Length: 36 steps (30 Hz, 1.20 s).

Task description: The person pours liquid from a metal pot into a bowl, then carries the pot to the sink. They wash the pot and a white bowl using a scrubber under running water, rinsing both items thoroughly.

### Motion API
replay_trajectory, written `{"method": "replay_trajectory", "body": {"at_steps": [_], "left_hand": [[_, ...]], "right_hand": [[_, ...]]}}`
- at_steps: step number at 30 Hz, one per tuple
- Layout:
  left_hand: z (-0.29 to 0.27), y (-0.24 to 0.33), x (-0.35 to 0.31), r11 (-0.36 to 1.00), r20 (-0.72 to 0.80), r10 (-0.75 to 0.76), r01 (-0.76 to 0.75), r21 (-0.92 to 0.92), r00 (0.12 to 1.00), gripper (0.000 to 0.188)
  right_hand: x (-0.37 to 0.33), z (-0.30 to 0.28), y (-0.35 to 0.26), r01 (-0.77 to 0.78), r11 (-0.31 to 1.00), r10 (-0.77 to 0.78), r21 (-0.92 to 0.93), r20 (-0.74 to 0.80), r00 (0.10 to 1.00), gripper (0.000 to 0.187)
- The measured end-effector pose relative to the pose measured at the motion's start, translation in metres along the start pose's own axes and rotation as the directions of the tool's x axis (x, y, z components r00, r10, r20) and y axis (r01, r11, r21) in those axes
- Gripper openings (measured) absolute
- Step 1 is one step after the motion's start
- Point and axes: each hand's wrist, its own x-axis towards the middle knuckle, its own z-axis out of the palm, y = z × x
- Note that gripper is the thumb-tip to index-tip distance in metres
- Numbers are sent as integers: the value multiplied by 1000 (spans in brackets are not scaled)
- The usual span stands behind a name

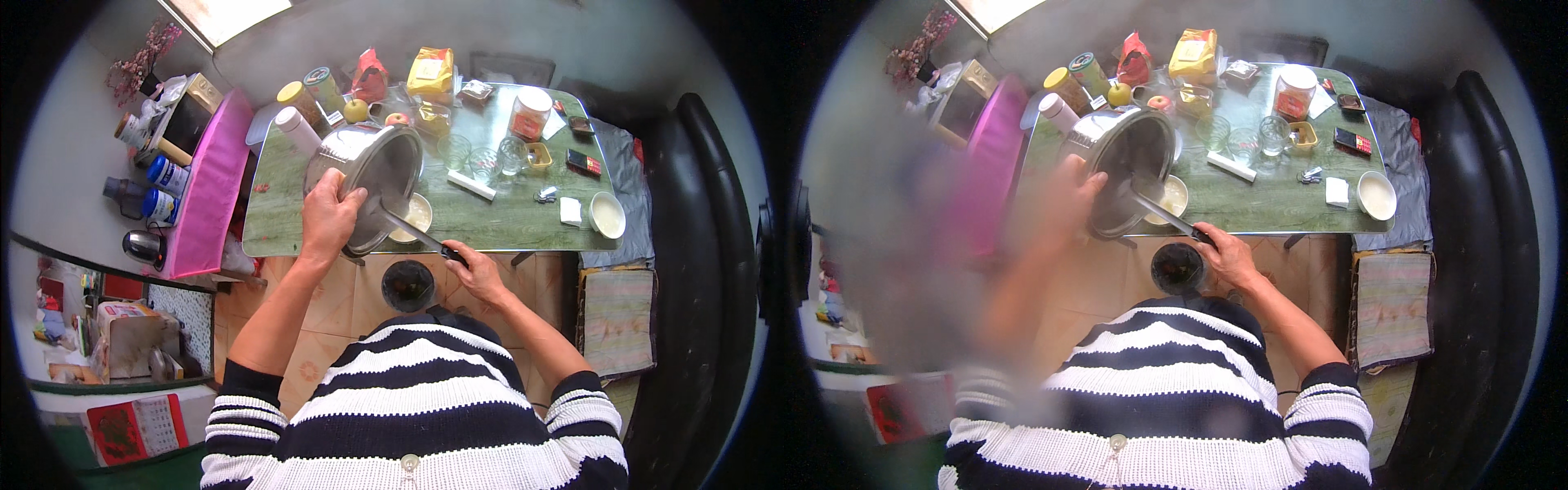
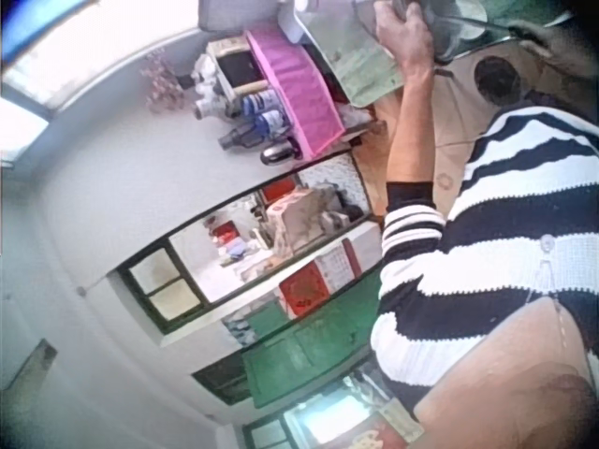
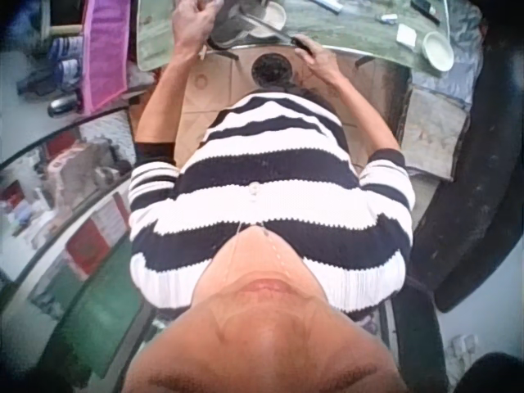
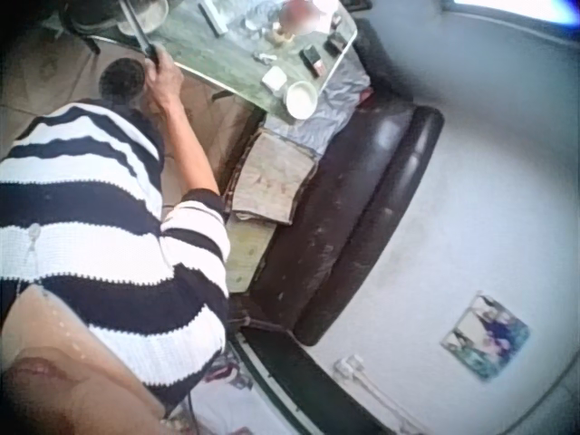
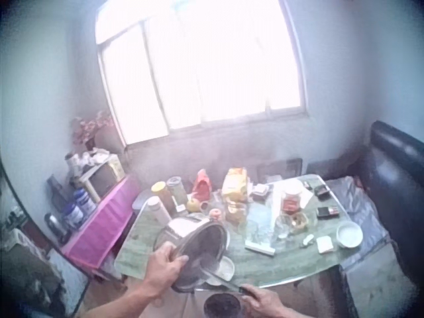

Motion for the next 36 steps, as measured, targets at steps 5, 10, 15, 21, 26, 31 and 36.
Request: {"method": "replay_trajectory", "body": {"at_steps": [5,10,15,21,26,31,36], "left_hand": [[-1,-1,4,999,-45,36,-34,35,998,24],[-8,-3,8,998,-39,23,-21,67,999,26],[-7,-11,10,1000,-56,1,1,31,998,27],[-6,-1,10,999,-30,-14,15,34,999,25],[-10,2,7,1000,-29,-25,25,1,999,22],[-11,-2,10,995,-29,-41,39,-89,999,18],[-19,-8,12,993,-30,-31,28,-114,999,16]], "right_hand": [[-6,20,22,12,993,-18,119,43,999,39],[-20,10,39,-33,996,36,81,-31,999,38],[-32,-14,38,34,997,-41,-68,-110,993,36],[-13,-4,20,-31,984,39,176,-43,998,36],[0,8,-22,-349,497,49,795,376,925,44],[1,4,-15,-419,567,-10,710,514,858,47],[4,1,21,-78,955,8,287,238,971,42]]}}
